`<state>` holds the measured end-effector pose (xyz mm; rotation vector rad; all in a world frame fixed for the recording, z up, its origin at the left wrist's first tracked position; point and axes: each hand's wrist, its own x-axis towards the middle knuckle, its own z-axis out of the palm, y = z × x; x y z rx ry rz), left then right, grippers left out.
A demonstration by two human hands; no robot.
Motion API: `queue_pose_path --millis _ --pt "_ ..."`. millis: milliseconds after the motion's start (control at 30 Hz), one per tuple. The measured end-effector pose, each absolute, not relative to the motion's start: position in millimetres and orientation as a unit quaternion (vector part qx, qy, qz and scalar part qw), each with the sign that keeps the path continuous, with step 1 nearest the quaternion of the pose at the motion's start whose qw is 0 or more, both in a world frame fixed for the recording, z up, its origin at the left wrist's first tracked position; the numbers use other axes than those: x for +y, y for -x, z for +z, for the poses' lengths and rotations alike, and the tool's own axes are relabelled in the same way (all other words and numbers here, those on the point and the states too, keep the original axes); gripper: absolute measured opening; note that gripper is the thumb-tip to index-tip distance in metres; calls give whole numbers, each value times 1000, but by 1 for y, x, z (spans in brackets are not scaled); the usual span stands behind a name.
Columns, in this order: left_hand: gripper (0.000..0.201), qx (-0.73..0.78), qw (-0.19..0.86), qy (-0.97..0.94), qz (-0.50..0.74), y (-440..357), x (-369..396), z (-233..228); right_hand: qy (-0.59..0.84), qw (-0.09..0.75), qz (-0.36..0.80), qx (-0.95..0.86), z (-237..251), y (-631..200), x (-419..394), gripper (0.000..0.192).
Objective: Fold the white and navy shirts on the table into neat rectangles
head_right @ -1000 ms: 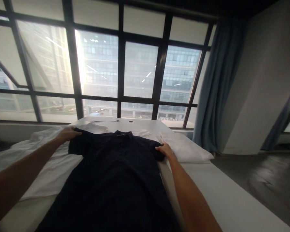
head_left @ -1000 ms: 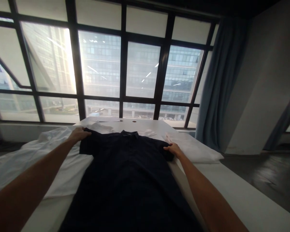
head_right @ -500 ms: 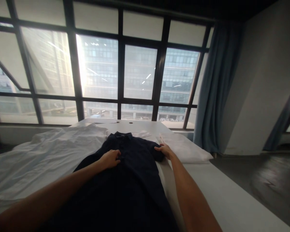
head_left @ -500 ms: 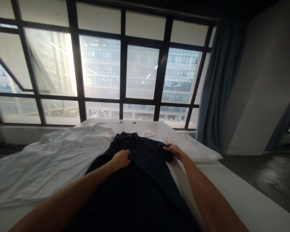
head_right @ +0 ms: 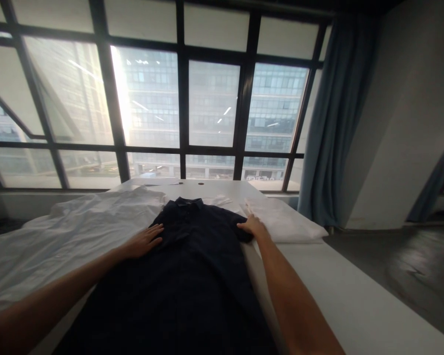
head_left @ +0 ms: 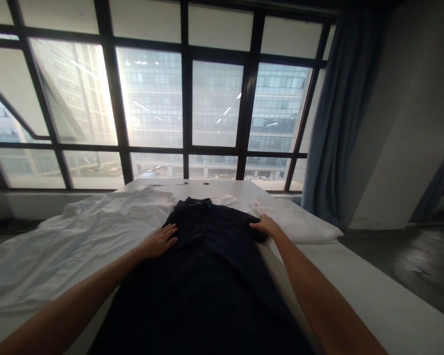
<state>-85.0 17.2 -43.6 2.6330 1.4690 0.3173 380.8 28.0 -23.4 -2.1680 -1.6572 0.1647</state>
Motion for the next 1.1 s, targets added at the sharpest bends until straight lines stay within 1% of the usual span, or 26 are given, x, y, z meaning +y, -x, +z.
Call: queue_pose_path --millis 67,133,200,267,367,467,600,733,800,867,1000,1100 --pt "69 489 52 -867 87 88 16 -54 790 176 -32 -587 -16 -364 26 70" --pt "67 491 53 -866 76 87 17 -56 732 183 -69 -653 -10 -343 23 61" --pt "66 494 52 -865 70 85 18 -54 647 188 -26 -738 -12 -320 20 58" --pt "64 496 47 -864 69 82 18 -51 597 154 35 -786 -20 -301 16 64" --pt "63 499 45 -863 67 81 12 -50 603 67 74 -791 -38 -285 6 75" --pt "64 495 50 -866 55 84 3 -49 612 34 68 -787 -46 -284 -8 77" --pt "64 473 57 -878 33 85 1 -31 600 24 66 -797 -42 -287 -24 79" --pt "57 482 9 -871 99 68 31 -6 601 32 53 -797 -39 -287 -30 77" --pt "57 507 -13 -853 122 55 54 -3 600 42 47 -797 -38 -286 -31 77" --pt "61 531 -12 -839 116 43 75 -8 598 48 46 -798 -38 -286 -32 77" --pt "74 557 39 -827 64 35 101 -36 599 57 52 -797 -38 -287 -33 76" --pt "78 567 53 -821 39 35 107 -49 600 66 56 -795 -39 -287 -32 75"
